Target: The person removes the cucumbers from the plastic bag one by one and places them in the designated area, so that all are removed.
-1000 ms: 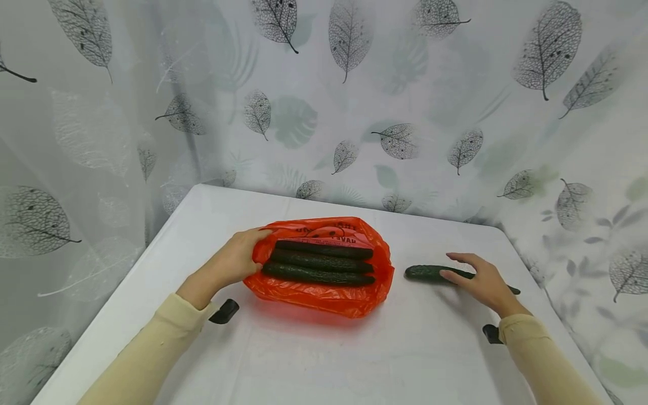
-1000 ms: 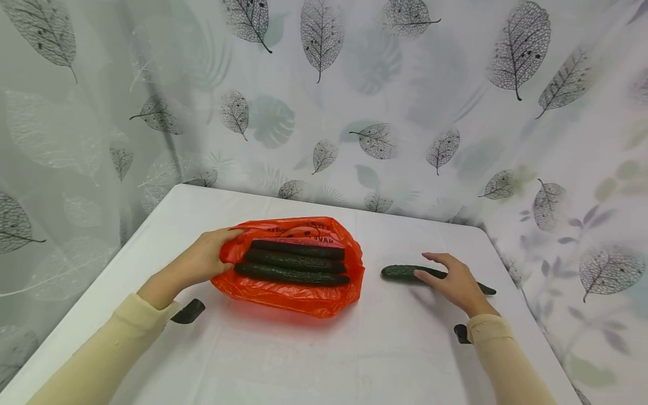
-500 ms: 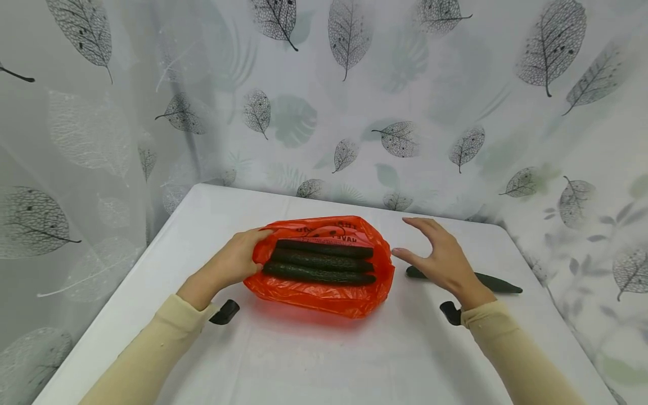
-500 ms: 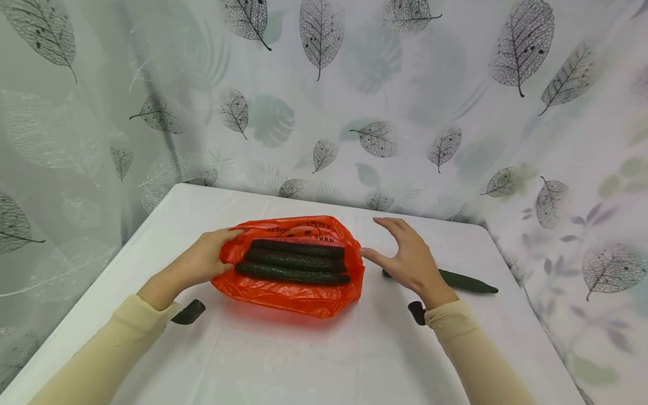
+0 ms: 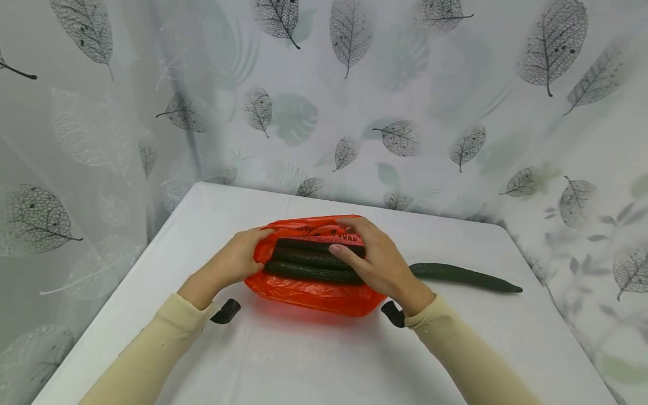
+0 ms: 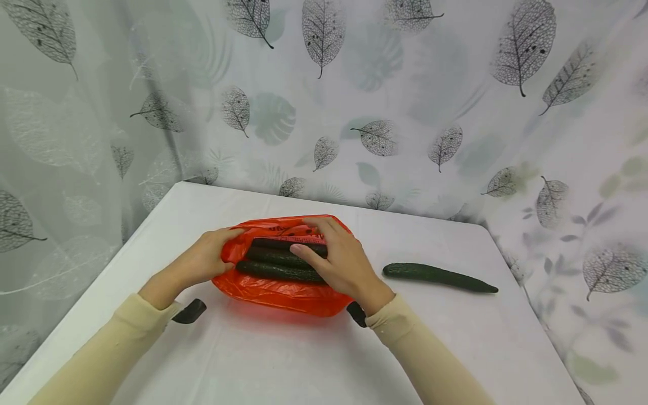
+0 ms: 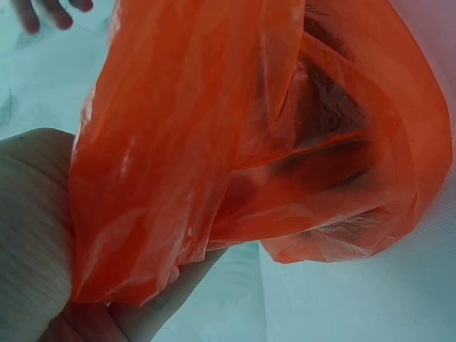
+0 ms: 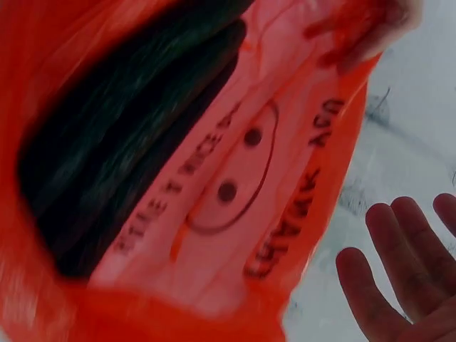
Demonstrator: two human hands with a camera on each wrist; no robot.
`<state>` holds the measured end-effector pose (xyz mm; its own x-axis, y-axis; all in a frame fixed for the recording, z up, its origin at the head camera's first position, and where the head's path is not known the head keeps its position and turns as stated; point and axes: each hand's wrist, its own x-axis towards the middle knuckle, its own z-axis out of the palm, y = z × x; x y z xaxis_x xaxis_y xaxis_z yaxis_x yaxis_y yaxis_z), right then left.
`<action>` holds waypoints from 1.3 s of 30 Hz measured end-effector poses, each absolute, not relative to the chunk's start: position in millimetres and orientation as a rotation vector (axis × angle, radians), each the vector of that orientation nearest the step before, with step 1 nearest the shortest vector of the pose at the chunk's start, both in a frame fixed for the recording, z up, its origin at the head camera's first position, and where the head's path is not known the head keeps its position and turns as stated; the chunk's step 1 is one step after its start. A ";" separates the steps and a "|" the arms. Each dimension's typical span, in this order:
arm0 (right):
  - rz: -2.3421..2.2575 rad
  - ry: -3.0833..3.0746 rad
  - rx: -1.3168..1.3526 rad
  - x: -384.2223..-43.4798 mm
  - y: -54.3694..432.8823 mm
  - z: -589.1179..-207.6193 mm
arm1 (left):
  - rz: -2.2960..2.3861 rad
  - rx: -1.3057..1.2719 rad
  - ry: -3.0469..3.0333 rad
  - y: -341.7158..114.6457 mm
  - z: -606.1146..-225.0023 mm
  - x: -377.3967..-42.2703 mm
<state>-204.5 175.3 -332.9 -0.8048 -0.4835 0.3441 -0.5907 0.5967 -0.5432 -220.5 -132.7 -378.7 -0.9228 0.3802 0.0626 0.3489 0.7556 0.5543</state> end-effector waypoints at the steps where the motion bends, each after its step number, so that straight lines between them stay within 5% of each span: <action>1: 1.078 -2.647 0.909 -204.9 170.3 -332.8 | 0.897 0.603 2.895 -132.7 -378.8 -220.6; 14: 1.738 -2.619 0.678 -221.2 136.1 -357.3 | 0.901 0.601 2.898 -132.1 -379.1 -218.5; 39: 1.184 -3.102 0.614 -222.7 129.9 -415.4 | 0.907 0.598 2.899 -131.8 -380.8 -216.6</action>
